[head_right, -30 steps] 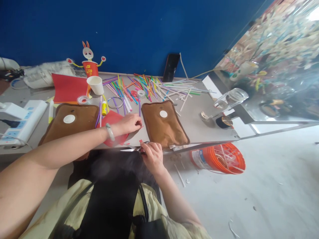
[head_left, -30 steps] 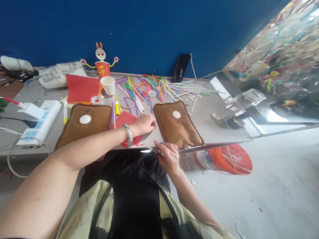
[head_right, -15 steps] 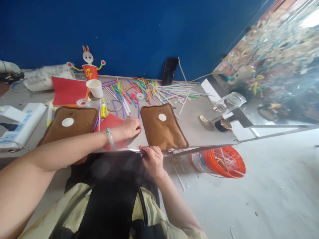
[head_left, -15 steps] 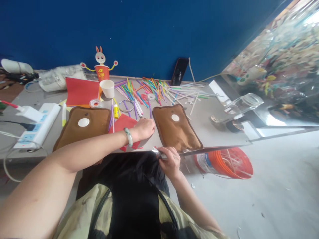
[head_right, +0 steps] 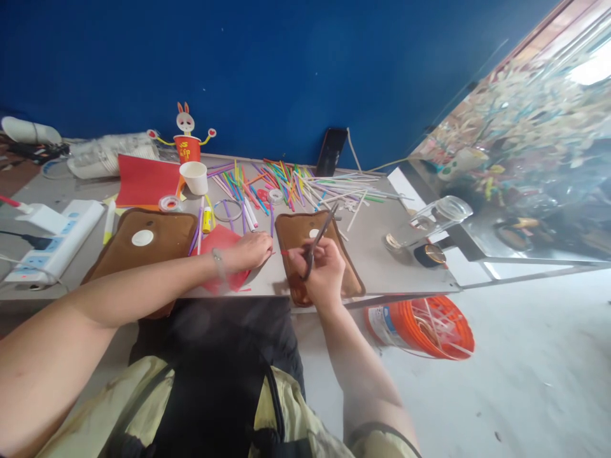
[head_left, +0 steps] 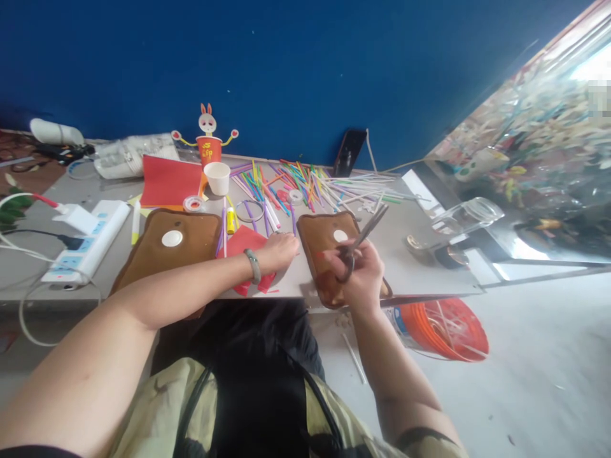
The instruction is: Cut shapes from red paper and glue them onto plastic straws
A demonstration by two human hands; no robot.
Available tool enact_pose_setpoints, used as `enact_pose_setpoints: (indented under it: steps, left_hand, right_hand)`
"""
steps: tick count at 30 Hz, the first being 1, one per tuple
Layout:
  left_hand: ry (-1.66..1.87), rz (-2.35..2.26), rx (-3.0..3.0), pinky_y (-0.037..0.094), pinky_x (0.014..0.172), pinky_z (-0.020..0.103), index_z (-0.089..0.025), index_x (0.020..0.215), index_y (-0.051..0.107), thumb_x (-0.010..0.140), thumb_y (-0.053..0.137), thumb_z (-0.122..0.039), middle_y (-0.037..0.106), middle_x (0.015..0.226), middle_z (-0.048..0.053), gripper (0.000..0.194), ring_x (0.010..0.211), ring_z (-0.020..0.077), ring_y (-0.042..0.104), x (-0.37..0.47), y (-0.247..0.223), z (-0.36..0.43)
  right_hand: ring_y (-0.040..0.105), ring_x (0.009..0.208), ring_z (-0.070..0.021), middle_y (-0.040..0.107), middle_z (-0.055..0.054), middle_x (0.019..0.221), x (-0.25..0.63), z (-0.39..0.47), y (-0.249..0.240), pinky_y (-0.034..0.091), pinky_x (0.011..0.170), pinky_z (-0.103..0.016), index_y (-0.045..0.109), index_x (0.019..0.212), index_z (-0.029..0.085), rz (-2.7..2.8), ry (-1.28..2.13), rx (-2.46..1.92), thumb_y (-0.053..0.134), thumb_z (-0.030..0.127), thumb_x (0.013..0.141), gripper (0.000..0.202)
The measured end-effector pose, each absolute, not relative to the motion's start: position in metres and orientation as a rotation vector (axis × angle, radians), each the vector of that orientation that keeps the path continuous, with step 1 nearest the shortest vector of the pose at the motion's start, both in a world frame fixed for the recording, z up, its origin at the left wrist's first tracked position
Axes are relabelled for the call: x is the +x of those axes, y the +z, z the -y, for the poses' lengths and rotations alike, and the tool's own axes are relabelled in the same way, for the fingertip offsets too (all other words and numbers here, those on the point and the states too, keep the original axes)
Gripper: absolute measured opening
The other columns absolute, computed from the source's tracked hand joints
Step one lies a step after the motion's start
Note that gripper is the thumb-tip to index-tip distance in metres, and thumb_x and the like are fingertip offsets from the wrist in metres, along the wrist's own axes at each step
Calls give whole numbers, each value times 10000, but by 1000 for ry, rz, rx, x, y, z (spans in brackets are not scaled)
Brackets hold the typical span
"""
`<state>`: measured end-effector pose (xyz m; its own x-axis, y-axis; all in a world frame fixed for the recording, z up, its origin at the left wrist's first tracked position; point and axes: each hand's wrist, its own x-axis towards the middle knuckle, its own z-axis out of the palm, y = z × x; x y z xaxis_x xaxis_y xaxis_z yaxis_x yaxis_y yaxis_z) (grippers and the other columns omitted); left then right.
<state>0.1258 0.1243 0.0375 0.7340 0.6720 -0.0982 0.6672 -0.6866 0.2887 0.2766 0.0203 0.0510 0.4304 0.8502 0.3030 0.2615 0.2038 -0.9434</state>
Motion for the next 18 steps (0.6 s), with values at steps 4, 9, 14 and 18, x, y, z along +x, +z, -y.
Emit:
enact_pose_setpoints:
  steps: [4,9,14,18]
  left_hand:
    - [63,-1025,2630,484,887,362,-104,972,689,930,449,-164,687,1021,166,251,973,256,646,125,34,-121]
    - [127,-1066,2568,490,810,319,-127,887,706,868,549,-187,706,935,140,169,877,230,662,117,39,-139]
    - [215,-1319,2442,449,674,273,-143,736,687,796,553,-149,675,707,76,147,711,193,639,77,62,-201]
    - [292,-1457,2368,418,614,262,-142,627,646,796,542,-158,631,608,54,199,622,171,604,42,63,-238]
  right_hand:
    - [683,647,-156,701,21,713,273,-47,71,577,683,-316,580,903,229,1106,620,-1296,853,358,634,404]
    - [620,590,-129,664,41,689,257,-87,82,517,572,-269,576,899,229,1149,735,-1216,838,368,608,415]
    - [559,535,-104,589,71,619,232,-155,80,442,507,-231,542,861,225,1113,885,-1126,825,376,580,426]
    - [493,470,-88,568,82,557,209,-205,59,378,467,-222,533,844,211,1069,1009,-1125,828,356,534,451]
